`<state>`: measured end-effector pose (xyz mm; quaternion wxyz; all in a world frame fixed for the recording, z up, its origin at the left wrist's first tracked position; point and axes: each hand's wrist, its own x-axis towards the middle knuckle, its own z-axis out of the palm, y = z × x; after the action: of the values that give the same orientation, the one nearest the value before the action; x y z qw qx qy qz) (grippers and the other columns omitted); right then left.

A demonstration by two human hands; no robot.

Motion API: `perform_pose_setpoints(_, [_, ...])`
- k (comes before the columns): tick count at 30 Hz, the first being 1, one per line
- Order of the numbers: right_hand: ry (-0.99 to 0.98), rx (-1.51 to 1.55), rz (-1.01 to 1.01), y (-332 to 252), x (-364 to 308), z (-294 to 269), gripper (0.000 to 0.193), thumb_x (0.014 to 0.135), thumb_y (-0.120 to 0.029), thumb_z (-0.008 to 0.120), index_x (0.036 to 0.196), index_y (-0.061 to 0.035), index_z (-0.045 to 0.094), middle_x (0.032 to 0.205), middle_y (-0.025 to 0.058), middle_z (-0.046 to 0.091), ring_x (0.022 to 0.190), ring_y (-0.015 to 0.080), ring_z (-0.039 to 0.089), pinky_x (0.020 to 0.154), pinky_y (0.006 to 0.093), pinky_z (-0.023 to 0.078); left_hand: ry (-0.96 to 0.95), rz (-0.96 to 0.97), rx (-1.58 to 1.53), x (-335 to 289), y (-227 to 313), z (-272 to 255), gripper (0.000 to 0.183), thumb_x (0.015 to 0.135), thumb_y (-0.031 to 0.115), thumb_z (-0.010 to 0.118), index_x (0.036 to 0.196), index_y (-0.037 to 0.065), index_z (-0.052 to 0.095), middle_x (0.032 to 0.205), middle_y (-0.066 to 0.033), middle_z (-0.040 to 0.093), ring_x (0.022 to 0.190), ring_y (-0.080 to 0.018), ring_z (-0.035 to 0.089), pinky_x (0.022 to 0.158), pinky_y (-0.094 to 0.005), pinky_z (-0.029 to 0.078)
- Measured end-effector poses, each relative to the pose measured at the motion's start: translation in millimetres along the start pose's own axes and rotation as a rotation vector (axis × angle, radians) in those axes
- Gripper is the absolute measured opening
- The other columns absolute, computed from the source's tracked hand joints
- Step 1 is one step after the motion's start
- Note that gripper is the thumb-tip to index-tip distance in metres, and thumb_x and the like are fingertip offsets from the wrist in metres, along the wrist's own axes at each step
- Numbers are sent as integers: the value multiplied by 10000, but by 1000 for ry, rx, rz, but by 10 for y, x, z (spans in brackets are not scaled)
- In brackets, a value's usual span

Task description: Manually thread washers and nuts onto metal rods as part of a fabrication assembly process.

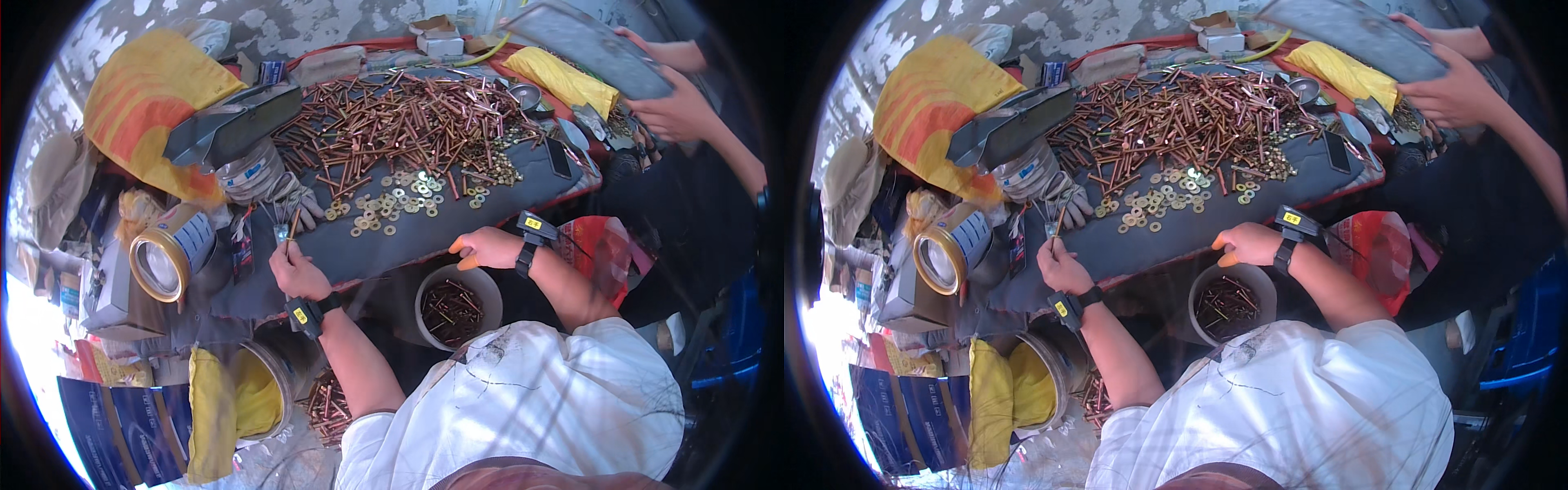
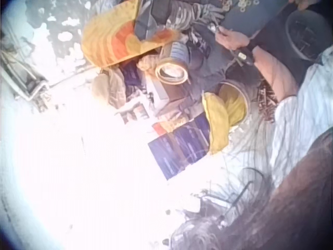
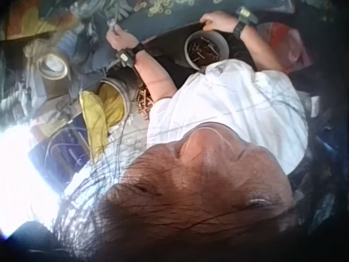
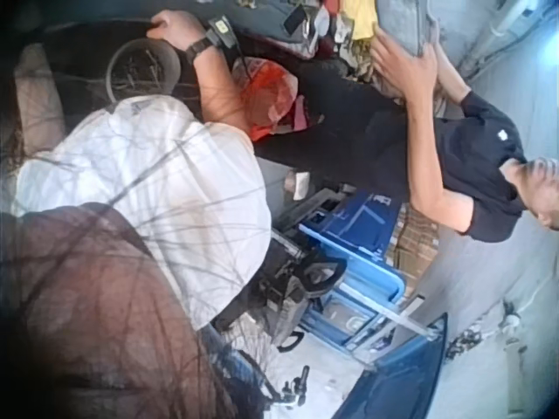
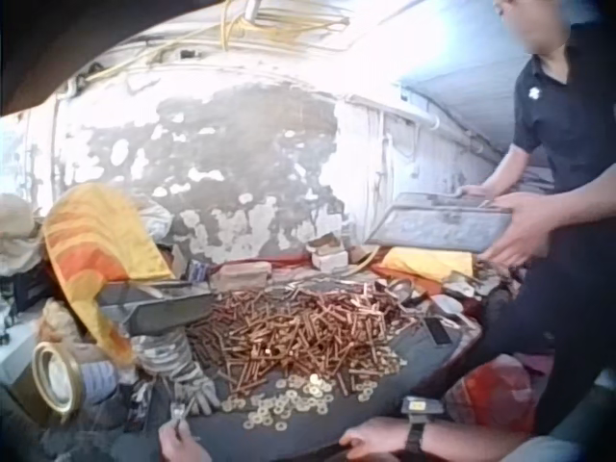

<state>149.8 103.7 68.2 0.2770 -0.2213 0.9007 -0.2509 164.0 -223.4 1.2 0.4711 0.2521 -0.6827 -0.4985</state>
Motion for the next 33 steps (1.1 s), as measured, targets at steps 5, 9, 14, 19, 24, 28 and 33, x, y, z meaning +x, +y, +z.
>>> perform_pose_setpoints(5, [0, -24, -26, 68, 36, 15, 438, 815, -224, 678, 1171, 3, 562, 1001, 185, 655, 917, 283, 636, 798, 330, 480, -14, -2, 53, 4, 21, -21, 131, 869, 79, 584, 929, -34, 609, 834, -104, 582, 503, -138, 522, 479, -262, 442])
perform_pose_setpoints(9, [-19, 1, 5, -68, 4, -30, 423, 820, -211, 669, 1169, 4, 561, 1002, 186, 655, 914, 292, 635, 800, 336, 479, -4, 12, 5, 8, -36, -17, 131, 871, 85, 584, 923, -34, 608, 831, -100, 584, 502, -137, 522, 472, -266, 435])
perform_pose_setpoints(14, [-22, -52, 7, -146, -14, -74, 434, 815, -220, 670, 1171, 2, 561, 1019, 191, 650, 930, 296, 628, 813, 335, 476, -1, 2, 42, 18, -31, -23, 138, 874, 95, 584, 924, -31, 609, 826, -105, 583, 500, -139, 526, 471, -268, 435])
perform_pose_setpoints(19, [-18, -17, 21, -42, 28, -43, 448, 809, -228, 679, 1175, 0, 560, 1024, 186, 647, 947, 286, 624, 824, 329, 473, -14, -12, 60, 9, 0, -10, 142, 874, 100, 586, 923, -32, 610, 817, -112, 585, 498, -143, 530, 468, -273, 438])
perform_pose_setpoints(24, [-18, 28, 20, 5, 50, -30, 439, 808, -218, 683, 1166, 6, 563, 1020, 180, 649, 948, 279, 626, 829, 322, 474, 13, -6, 38, 11, -47, 3, 142, 858, 105, 594, 905, -26, 627, 820, -84, 604, 485, -116, 524, 472, -260, 423])
perform_pose_setpoints(28, [5, 35, 9, 59, 59, -35, 433, 806, -216, 687, 1153, 15, 567, 1021, 180, 651, 945, 278, 630, 825, 322, 479, -1, 9, 51, 9, -18, 18, 134, 868, 84, 581, 906, -41, 609, 828, -117, 590, 501, -140, 531, 463, -274, 436])
perform_pose_setpoints(33, [38, 30, -11, 127, 52, -89, 426, 799, -217, 692, 1131, 22, 575, 975, 178, 662, 910, 272, 642, 804, 323, 485, -8, -83, -47, -12, 22, 66, 140, 877, 92, 561, 908, -35, 608, 764, -92, 578, 509, -111, 519, 466, -249, 418])
